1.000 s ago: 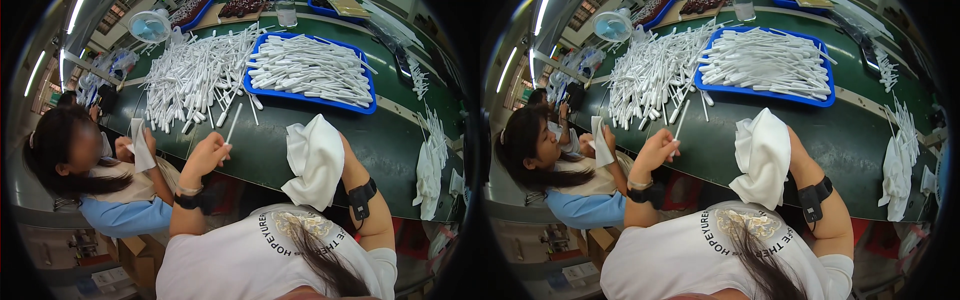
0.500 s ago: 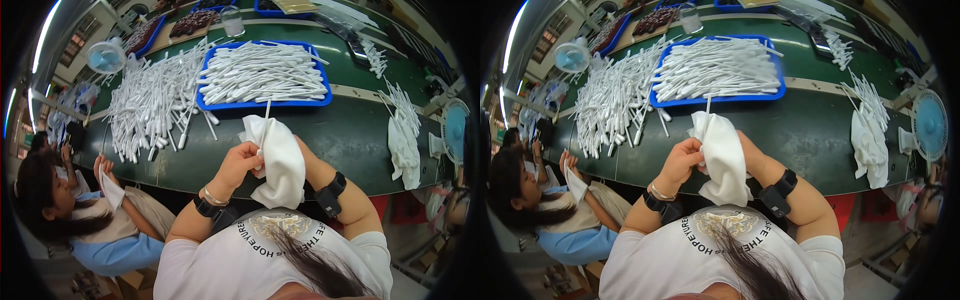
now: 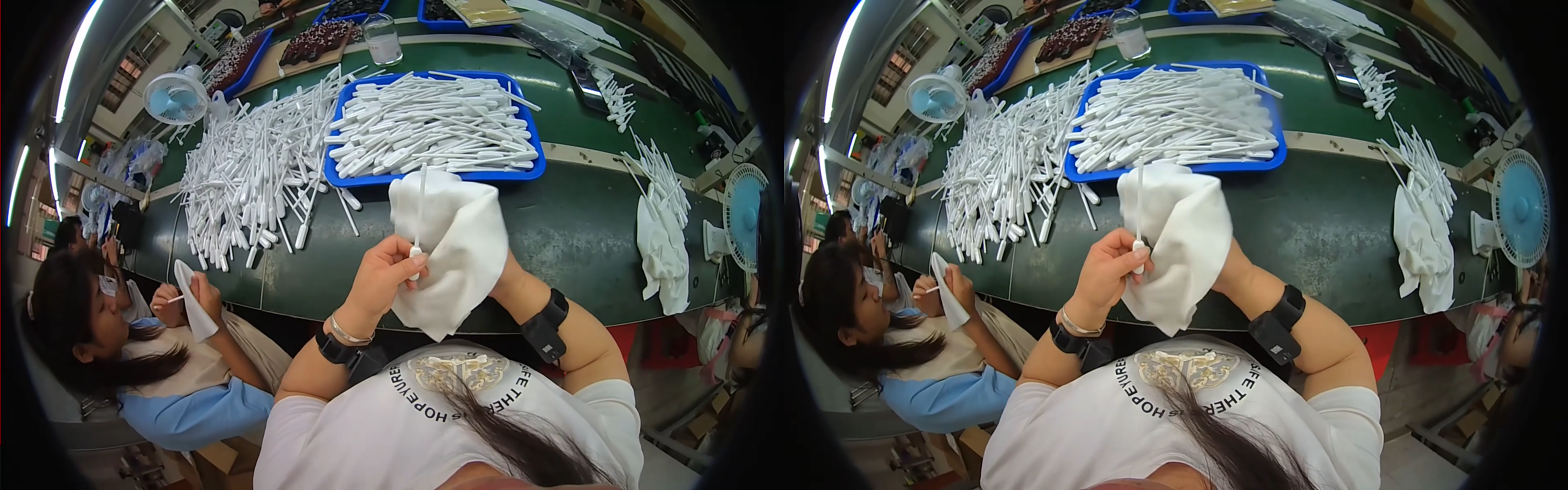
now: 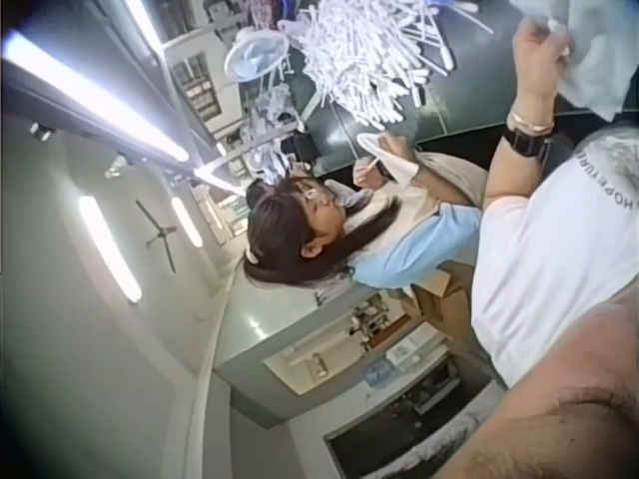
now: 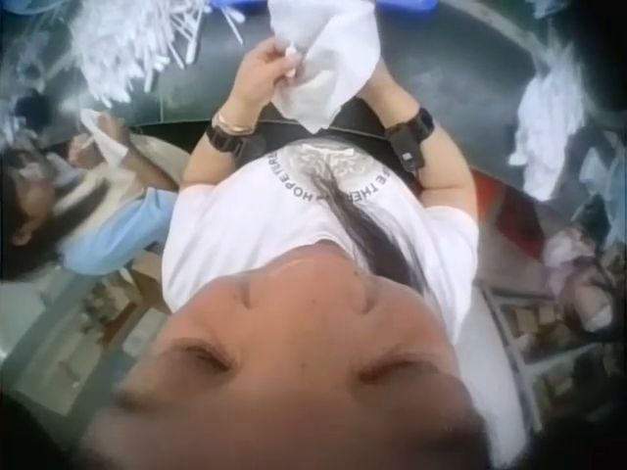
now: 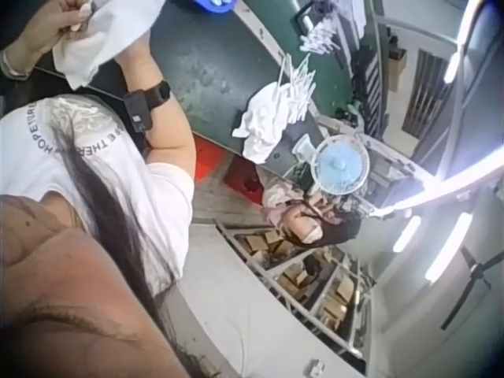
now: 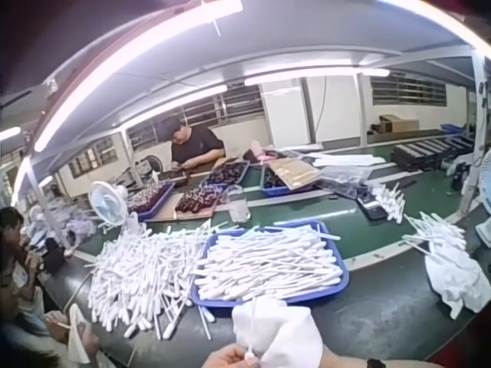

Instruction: The person picks up a white plastic part from a pile, wipes it with a cloth, and places it into a blue tray. This process is repeated for several more white plastic parts.

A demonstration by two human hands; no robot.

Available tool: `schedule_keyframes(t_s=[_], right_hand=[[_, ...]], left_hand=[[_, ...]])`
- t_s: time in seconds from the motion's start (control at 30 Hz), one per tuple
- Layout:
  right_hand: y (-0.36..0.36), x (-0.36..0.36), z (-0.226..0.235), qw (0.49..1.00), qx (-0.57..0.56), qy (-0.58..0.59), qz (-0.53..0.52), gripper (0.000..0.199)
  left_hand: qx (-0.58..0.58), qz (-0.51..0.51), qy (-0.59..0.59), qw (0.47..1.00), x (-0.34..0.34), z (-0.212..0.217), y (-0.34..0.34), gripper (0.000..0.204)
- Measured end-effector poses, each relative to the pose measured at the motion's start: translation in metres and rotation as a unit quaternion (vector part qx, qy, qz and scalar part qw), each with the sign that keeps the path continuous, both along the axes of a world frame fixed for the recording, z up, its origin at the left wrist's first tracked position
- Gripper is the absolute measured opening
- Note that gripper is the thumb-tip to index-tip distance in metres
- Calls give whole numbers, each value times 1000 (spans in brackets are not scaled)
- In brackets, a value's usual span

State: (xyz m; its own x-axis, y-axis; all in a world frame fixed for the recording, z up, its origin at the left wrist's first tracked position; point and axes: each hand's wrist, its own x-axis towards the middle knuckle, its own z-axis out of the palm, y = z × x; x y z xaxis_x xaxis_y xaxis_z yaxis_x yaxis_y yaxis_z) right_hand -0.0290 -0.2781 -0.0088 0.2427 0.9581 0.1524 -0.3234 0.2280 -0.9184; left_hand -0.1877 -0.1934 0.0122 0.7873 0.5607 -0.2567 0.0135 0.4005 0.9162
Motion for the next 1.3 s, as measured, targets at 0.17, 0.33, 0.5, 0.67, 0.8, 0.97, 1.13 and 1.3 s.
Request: schedule_keyframes(t_s=[0.17,0.33,0.5,0.67,0.8,0.97,1.13,1.3], right_hand=[[-4,-11,7,972,-52,217,77,47],[1,2,-10,958,-66,261,103,41],[7,0,-9,950,-60,278,126,23],[0,10,-25,937,-17,302,174,17],[-13,8,-24,999,22,12,48,18],[-29,17,-36,998,60,-18,6,23],[-44,18,-37,968,-72,-238,38,25],[-50,39,-39,934,40,-343,91,36]], left_hand=[[-13,5,-24,1000,-2,-7,4,9],[-13,-12,-24,1000,14,13,13,10],[337,-163,71,925,86,95,9,17],[258,-378,130,880,249,76,-27,16],[107,-356,157,915,337,28,-74,12],[74,-318,150,933,388,-14,-143,14],[195,-332,98,918,389,-11,-146,23],[200,-459,-87,861,259,77,-131,18]])
